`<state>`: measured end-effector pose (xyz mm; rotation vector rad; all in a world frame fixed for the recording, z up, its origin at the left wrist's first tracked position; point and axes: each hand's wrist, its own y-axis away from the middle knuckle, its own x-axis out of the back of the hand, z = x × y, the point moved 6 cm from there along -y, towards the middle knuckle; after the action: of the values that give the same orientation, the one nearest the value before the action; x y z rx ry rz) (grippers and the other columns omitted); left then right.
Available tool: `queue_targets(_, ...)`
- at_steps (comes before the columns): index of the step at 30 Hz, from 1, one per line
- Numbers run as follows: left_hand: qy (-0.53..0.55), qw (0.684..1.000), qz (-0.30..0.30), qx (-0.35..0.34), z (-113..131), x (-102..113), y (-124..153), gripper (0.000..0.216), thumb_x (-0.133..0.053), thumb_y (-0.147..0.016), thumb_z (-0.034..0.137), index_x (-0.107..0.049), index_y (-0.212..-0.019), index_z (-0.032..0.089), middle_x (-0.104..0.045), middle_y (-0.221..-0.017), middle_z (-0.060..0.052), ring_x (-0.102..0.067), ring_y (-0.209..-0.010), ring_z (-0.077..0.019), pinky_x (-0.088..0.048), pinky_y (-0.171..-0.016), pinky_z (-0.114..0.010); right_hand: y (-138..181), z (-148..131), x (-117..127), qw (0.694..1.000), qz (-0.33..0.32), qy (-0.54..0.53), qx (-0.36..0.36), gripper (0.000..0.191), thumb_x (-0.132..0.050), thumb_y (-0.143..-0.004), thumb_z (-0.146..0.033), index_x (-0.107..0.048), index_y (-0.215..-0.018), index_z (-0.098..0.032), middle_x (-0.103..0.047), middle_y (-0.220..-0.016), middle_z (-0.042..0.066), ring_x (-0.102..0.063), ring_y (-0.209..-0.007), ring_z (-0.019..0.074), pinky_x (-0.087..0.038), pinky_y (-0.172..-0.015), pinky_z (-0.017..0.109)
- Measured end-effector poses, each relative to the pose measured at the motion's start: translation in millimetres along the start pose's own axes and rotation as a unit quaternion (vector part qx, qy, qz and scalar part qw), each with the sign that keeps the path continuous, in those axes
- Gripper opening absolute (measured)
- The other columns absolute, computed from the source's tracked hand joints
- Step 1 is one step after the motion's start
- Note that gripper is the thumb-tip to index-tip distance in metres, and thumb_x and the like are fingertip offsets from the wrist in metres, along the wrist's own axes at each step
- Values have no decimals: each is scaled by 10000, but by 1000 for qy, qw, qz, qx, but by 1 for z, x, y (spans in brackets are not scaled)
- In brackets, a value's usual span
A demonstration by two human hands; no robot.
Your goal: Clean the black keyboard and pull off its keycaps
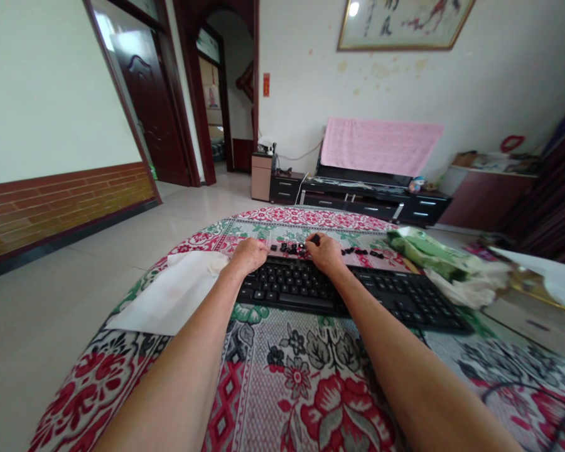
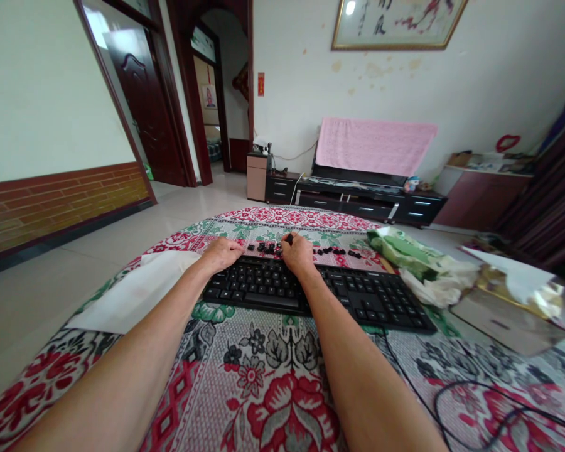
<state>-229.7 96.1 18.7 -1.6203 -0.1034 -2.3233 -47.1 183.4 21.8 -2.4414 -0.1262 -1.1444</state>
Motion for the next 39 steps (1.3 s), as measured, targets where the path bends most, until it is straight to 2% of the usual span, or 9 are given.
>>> queue_targets(8, 5, 1000, 0, -3, -1, -2, -1, 262, -508, -808, 231, -725, -950, 262, -699, -1060, 1, -618, -1022, -175, -436, -902, -239, 2, -1, 3, 999, 22, -32, -5, 195, -505, -753, -249, -661, -852, -184, -655, -703, 11, -578, -652, 148, -425, -698, 251)
queue_targets(13, 6, 1000, 1, -5, -2, -3, -1, 263, -504, -812, 240, -727, -950, 257, -704, -1046, -20, -629, -994, -177, -447, -879, -241, 7, 1, 9, 997, 37, -53, -41, 195, -512, -749, -261, -661, -846, -181, -666, -717, 18, -599, -680, 158, -432, -686, 246)
queue_targets(23, 2, 1000, 2, -5, -2, -2, -2, 267, -510, -799, 226, -727, -952, 258, -695, -1068, 4, -612, -1032, -178, -430, -907, -234, 3, 0, 9, 996, 5, -79, -34, 152, -512, -734, -237, -638, -780, -167, -654, -645, 25, -616, -654, 166, -444, -660, 258)
queue_targets(26, 2, 1000, 4, -4, -2, -2, -2, 266, -516, -796, 218, -728, -954, 253, -700, -1055, 0, -616, -1025, -179, -428, -909, -229, 7, -9, 5, 983, -45, -177, -6, 116, -527, -716, -251, -601, -755, -170, -630, -609, 9, -608, -608, 150, -454, -622, 254)
queue_targets(30, 3, 1000, 4, 1, -2, -3, -3, 255, -523, -800, 221, -726, -950, 255, -705, -1041, -3, -625, -1005, -178, -435, -899, -237, 20, -26, -2, 935, -148, -318, 48, 138, -570, -707, -305, -550, -756, -178, -609, -630, -7, -613, -624, 134, -476, -627, 254)
queue_targets(33, 3, 1000, 5, 1, -3, -4, -4, 252, -520, -808, 223, -722, -955, 258, -706, -1039, -6, -627, -998, -174, -434, -899, -241, 27, -31, -1, 918, -196, -337, 64, 146, -586, -714, -320, -542, -756, -187, -592, -649, -16, -613, -647, 126, -480, -643, 251)
queue_targets(39, 2, 1000, 8, 2, -3, -3, -3, 247, -519, -811, 230, -722, -949, 260, -707, -1037, -5, -629, -987, -174, -438, -891, -243, 27, -29, 2, 915, -248, -302, 100, 126, -582, -738, -313, -557, -780, -197, -606, -674, -4, -609, -658, 134, -478, -665, 271)
